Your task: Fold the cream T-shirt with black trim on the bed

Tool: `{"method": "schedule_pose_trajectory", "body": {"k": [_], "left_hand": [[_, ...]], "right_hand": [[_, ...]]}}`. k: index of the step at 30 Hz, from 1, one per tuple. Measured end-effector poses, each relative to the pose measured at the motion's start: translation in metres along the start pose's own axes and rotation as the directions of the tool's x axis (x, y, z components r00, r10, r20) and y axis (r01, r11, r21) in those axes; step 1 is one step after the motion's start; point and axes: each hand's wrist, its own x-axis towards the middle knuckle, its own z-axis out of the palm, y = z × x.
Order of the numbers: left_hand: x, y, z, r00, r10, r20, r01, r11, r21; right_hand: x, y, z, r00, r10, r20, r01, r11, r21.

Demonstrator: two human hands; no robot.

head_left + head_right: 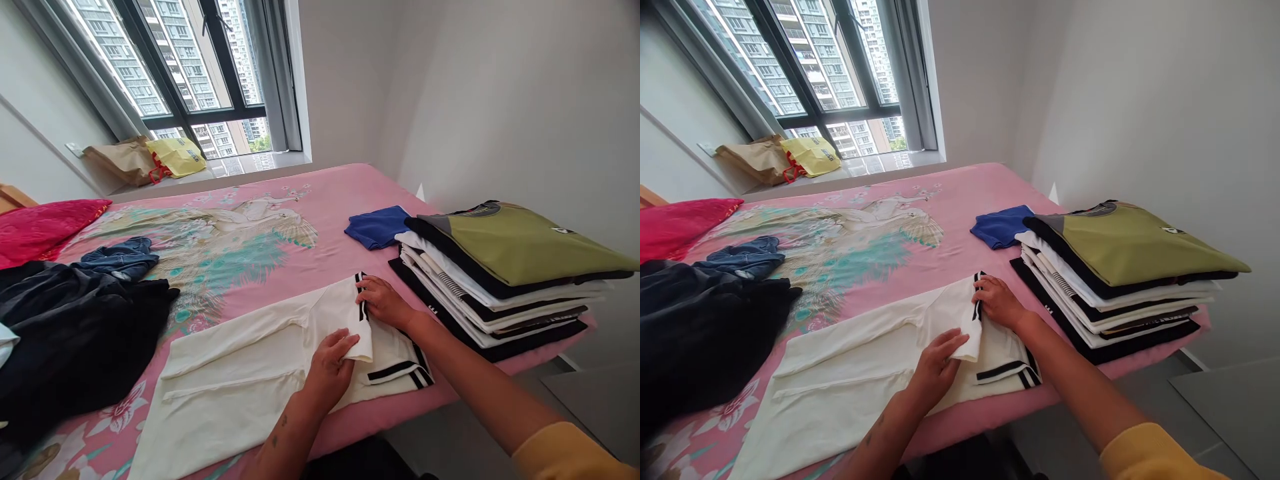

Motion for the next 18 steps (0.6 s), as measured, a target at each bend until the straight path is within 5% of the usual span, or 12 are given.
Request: {"method": "schedule_pose_trajectory", "body": {"k": [6, 10, 15, 18], "left_hand": [[-0.001, 0.017, 0.012, 0.995, 0.017, 0.095, -0.046, 0.945, 0.323], [0.008, 0.026, 0.029, 0.992, 0.012, 0.126, -0.060, 0.919, 0.389], [0.010, 0.024, 0.032, 0.967, 0.000, 0.256, -0.041, 0.987, 0.155], [0.019, 0.021, 0.009, 0.980, -0.093, 0.174, 0.125, 0.975, -0.183]], "right_hand": [[-0.005, 0.017, 0.018, 0.996, 0.017, -0.082, -0.013, 0.998, 0.056], [-0.011, 0.015, 0.023, 0.991, 0.036, -0.128, -0.028, 0.997, 0.065], [-0.011, 0.015, 0.022, 0.991, 0.021, -0.131, -0.015, 0.999, 0.050], [-0.007, 0.020, 0.018, 0.989, 0.030, -0.144, -0.028, 0.999, 0.016]]}}
